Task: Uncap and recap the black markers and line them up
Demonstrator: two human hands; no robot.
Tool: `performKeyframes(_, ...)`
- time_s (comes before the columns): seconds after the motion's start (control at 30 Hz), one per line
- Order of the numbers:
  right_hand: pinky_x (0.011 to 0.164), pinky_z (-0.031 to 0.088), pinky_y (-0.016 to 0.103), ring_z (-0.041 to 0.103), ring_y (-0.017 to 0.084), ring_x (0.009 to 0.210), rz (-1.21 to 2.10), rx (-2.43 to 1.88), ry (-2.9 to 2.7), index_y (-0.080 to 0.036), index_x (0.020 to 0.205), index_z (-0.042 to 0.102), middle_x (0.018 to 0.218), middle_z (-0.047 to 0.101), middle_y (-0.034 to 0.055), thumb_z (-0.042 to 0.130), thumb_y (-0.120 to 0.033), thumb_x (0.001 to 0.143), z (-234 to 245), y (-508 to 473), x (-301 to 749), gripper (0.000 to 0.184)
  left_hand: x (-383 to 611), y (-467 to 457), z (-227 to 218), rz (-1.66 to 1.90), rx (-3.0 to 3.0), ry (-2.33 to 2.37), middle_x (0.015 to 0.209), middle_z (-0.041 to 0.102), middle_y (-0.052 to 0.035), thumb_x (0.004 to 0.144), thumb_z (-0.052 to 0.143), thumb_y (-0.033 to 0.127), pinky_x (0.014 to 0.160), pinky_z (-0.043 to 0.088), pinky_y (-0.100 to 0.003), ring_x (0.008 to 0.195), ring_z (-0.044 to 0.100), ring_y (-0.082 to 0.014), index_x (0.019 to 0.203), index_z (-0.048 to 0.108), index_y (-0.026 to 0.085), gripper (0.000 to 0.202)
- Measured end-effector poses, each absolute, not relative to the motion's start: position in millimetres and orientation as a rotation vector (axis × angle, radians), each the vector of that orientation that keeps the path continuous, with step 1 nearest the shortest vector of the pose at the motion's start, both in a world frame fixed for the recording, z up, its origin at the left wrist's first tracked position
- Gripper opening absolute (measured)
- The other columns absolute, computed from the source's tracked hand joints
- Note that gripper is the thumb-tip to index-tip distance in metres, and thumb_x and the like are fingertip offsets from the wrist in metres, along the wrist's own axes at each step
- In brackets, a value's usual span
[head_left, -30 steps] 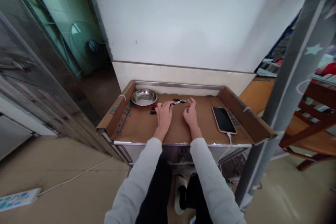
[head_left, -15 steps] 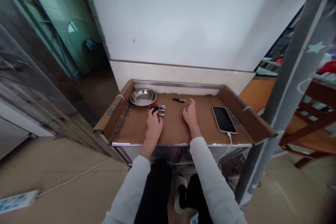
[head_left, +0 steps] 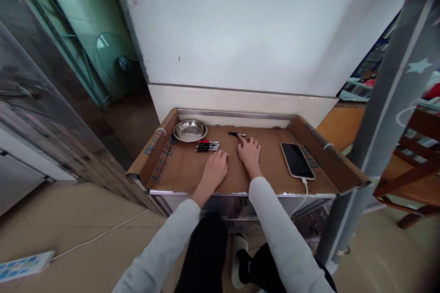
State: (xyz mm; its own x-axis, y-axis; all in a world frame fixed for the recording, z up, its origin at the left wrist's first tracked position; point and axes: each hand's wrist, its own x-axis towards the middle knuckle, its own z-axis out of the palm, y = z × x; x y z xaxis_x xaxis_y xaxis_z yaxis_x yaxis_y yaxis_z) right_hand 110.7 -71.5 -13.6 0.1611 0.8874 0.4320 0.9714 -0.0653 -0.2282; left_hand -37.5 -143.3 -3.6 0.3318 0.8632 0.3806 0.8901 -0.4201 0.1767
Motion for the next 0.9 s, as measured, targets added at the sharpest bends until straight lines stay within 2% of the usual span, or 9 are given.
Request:
performKeyframes(0.17, 0.082, 0.032, 0.034, 0.048, 0.024, 0.099, -0.248, -1.974, -1.756, -0.018, 0.111, 0.059, 0.107, 0.055, 0.0137, 0.039, -0.021, 0.088, -9.7, -70.5, 112.1, 0.031, -21.5, -136.1, -0.6, -0.633, -2.526, -1.572, 0.101, 0.057, -0.0081, 0.085, 0.038, 0.008, 0.086, 0.043, -0.031, 0.096, 0.052, -0.0205, 0.103, 0.054, 0.017, 0.025)
performKeyframes(0.33, 0.081, 0.033, 0.034, 0.048, 0.025, 0.098, -0.279, -2.01, -1.722, -0.013, 0.108, 0.057, 0.104, 0.056, 0.0151, 0.04, -0.019, 0.087, -10.0, -70.0, 113.5, 0.027, 3.7, -104.3, 2.0, -0.686, -2.371, -1.8, 0.099, 0.057, -0.0128, 0.09, 0.03, 0.011, 0.078, 0.045, -0.033, 0.09, 0.056, -0.0217, 0.103, 0.052, 0.012, 0.026)
performKeyframes(0.47, 0.081, 0.033, 0.035, 0.048, 0.025, 0.097, -0.305, -2.027, -1.745, -0.013, 0.103, 0.057, 0.104, 0.056, 0.0154, 0.039, -0.019, 0.088, -11.0, -69.3, 113.3, 0.025, 22.1, -76.4, -1.3, -0.733, -2.266, -1.82, 0.114, 0.055, -0.0194, 0.091, 0.032, 0.016, 0.085, 0.043, -0.037, 0.101, 0.054, -0.0261, 0.109, 0.052, 0.008, 0.028)
performKeyframes(0.67, 0.079, 0.035, 0.036, 0.048, 0.026, 0.098, -0.32, -2.066, -1.683, -0.016, 0.105, 0.056, 0.105, 0.056, 0.0154, 0.039, -0.021, 0.088, -9.6, -64.2, 112.3, 0.025, 28.4, -57.6, -9.0, -0.762, -2.283, -1.859, 0.129, 0.049, -0.0216, 0.091, 0.033, 0.018, 0.089, 0.041, -0.039, 0.11, 0.05, -0.0286, 0.118, 0.05, 0.006, 0.034)
performKeyframes(0.77, 0.078, 0.035, 0.035, 0.048, 0.026, 0.098, -0.3, -2.053, -1.694, -0.015, 0.105, 0.056, 0.104, 0.055, 0.0152, 0.039, -0.02, 0.088, -8.7, -62.5, 113.0, 0.025, 27.7, -54.8, -10.2, -0.781, -2.254, -1.907, 0.127, 0.05, -0.0219, 0.09, 0.034, 0.017, 0.09, 0.04, -0.04, 0.11, 0.05, -0.0288, 0.121, 0.047, 0.003, 0.036)
performKeyframes(0.9, 0.078, 0.035, 0.034, 0.048, 0.025, 0.099, -0.298, -2.042, -1.699, -0.014, 0.103, 0.056, 0.104, 0.055, 0.0151, 0.039, -0.019, 0.088, -9.8, -61.8, 113.8, 0.023, 26.4, -54.5, -11.4, -0.823, -2.192, -1.956, 0.115, 0.056, -0.0172, 0.09, 0.03, 0.012, 0.088, 0.041, -0.039, 0.106, 0.051, -0.0265, 0.115, 0.05, 0.008, 0.032)
